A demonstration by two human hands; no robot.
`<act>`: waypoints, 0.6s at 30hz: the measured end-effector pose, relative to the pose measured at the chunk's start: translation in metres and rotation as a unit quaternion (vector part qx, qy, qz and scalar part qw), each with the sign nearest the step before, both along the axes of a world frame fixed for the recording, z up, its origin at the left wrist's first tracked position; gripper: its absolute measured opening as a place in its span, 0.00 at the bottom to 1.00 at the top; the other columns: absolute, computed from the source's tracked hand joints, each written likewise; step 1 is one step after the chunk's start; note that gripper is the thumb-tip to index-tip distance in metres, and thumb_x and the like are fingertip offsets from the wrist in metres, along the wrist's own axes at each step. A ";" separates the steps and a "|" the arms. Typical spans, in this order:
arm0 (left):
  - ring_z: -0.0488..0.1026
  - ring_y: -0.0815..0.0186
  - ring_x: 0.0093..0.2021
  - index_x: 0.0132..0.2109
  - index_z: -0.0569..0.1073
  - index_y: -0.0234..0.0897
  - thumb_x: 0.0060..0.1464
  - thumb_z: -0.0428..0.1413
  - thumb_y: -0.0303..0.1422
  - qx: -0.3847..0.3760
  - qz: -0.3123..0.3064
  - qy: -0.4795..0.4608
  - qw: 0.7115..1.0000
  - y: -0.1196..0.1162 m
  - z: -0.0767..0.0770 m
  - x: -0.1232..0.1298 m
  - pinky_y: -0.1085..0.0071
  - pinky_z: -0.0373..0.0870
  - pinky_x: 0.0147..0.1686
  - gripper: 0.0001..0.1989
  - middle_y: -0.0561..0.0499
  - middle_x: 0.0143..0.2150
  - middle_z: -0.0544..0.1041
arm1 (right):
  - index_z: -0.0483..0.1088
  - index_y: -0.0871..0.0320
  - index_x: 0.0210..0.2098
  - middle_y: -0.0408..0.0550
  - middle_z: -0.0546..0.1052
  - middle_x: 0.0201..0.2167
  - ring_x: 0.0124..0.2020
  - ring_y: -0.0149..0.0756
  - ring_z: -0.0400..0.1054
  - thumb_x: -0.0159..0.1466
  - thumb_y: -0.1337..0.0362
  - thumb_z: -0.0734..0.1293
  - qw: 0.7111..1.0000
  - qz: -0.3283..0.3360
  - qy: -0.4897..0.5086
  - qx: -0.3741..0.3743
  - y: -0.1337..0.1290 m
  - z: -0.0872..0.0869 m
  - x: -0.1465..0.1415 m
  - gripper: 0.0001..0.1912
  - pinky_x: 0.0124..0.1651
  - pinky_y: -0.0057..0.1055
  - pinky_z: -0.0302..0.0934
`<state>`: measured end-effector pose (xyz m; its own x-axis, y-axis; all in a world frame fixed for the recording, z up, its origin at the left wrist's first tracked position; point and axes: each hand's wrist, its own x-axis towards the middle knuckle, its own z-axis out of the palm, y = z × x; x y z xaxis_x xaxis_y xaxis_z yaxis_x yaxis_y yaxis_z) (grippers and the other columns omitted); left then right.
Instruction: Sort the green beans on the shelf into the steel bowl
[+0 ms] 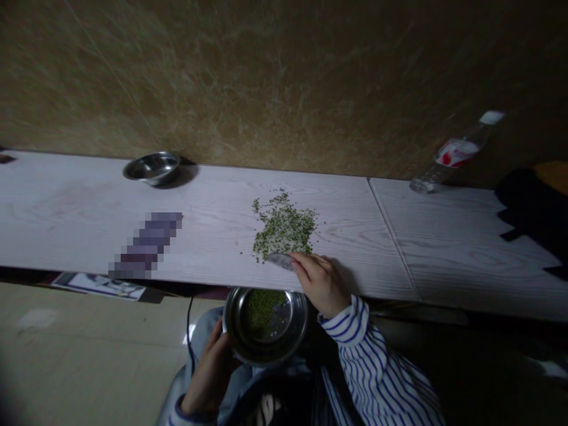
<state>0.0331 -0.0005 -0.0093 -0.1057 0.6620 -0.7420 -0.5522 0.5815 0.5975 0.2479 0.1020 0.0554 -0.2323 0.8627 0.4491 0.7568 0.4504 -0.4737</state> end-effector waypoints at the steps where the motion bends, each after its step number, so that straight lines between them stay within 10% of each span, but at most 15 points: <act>1: 0.72 0.63 0.39 0.63 0.56 0.43 0.45 0.57 0.34 -0.002 0.001 -0.002 1.000 0.000 0.000 0.000 0.69 0.68 0.34 0.37 0.44 0.50 0.72 | 0.71 0.56 0.45 0.48 0.79 0.39 0.39 0.36 0.73 0.64 0.66 0.60 1.000 -0.008 0.000 0.000 0.005 -0.001 0.001 0.12 0.45 0.34 0.67; 18: 0.71 0.66 0.36 0.60 0.58 0.44 0.45 0.57 0.35 0.011 -0.030 -0.019 0.999 0.006 0.001 0.005 0.72 0.66 0.29 0.34 0.47 0.47 0.73 | 0.71 0.57 0.45 0.51 0.78 0.41 0.42 0.39 0.72 0.65 0.63 0.59 0.994 -0.097 -0.019 0.042 0.038 0.005 0.027 0.13 0.47 0.37 0.65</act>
<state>0.0381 0.0059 -0.0080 -0.0369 0.6818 -0.7306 -0.5397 0.6017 0.5888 0.2754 0.1404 0.0602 -0.0839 0.8528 0.5155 0.8503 0.3310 -0.4093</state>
